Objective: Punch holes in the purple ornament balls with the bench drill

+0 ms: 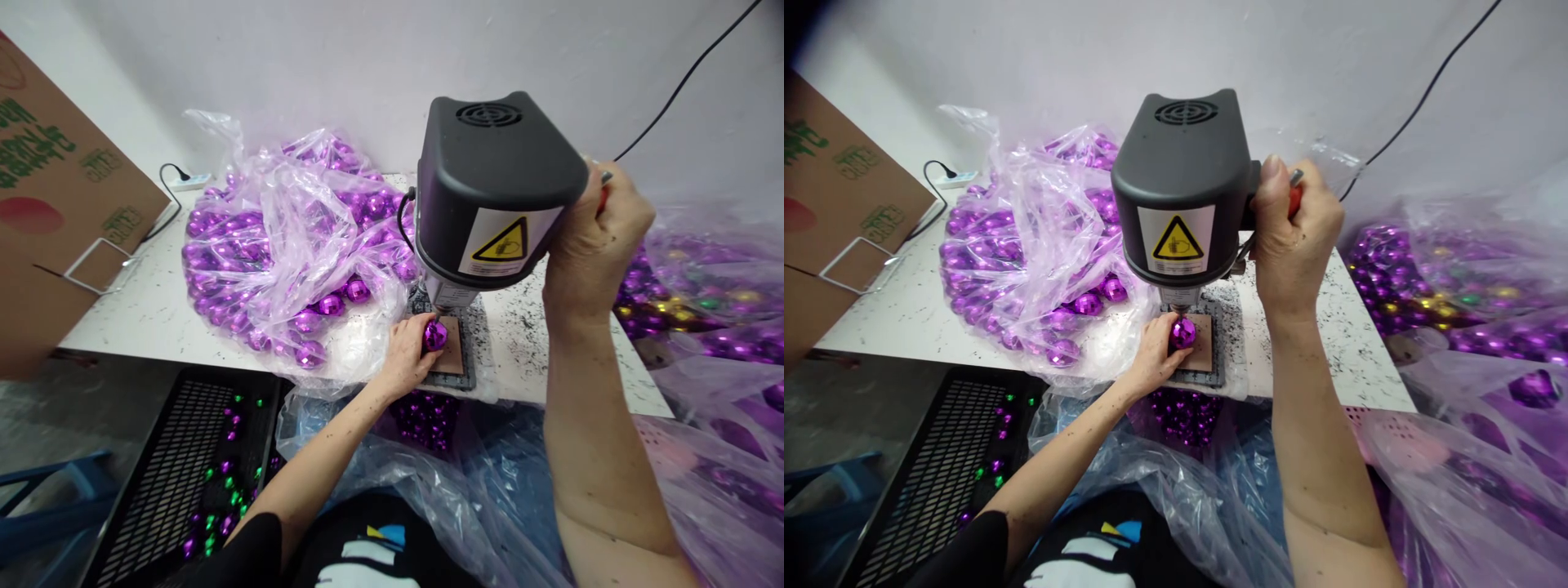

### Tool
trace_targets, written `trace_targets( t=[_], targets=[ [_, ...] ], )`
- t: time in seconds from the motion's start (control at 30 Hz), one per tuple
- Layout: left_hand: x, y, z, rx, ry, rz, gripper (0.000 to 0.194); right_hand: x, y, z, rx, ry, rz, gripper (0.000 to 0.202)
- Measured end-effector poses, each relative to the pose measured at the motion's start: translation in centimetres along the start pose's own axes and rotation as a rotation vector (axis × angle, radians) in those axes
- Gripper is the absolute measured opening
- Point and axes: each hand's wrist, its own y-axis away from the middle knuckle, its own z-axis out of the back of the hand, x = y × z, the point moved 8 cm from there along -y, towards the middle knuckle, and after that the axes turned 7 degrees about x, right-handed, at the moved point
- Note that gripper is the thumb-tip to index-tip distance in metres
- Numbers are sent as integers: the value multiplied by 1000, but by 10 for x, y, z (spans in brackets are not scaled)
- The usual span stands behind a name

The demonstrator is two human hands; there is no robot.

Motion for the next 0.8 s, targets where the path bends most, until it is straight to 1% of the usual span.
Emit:
trace_targets(
  t=[0.07, 0.27, 0.37, 0.47, 0.6, 0.73, 0.8],
  targets=[
    [-3, 0, -2, 10, -7, -23, 57, 0, 1, 0, -9, -17, -6, 58],
    [-4, -3, -2, -82, -25, 31, 42, 1, 0, -1, -5, -7, 2, 58],
    [-5, -3, -2, -100, -62, 38, 40, 5, 5, 2, 1, -2, 36, 55],
    [-5, -2, -3, -95, -85, 51, 36, 12, 24, 11, -29, 17, 93, 46],
    [-4, -2, -4, -77, -95, 63, 34, 19, 63, 24, -107, 77, 195, 24],
    [-5, -2, -5, -69, -91, 55, 34, 17, 93, 27, -81, 52, 303, 6],
    [-5, -2, -4, -73, -83, 54, 34, 14, 101, 26, -58, 39, 334, 7]
  ],
)
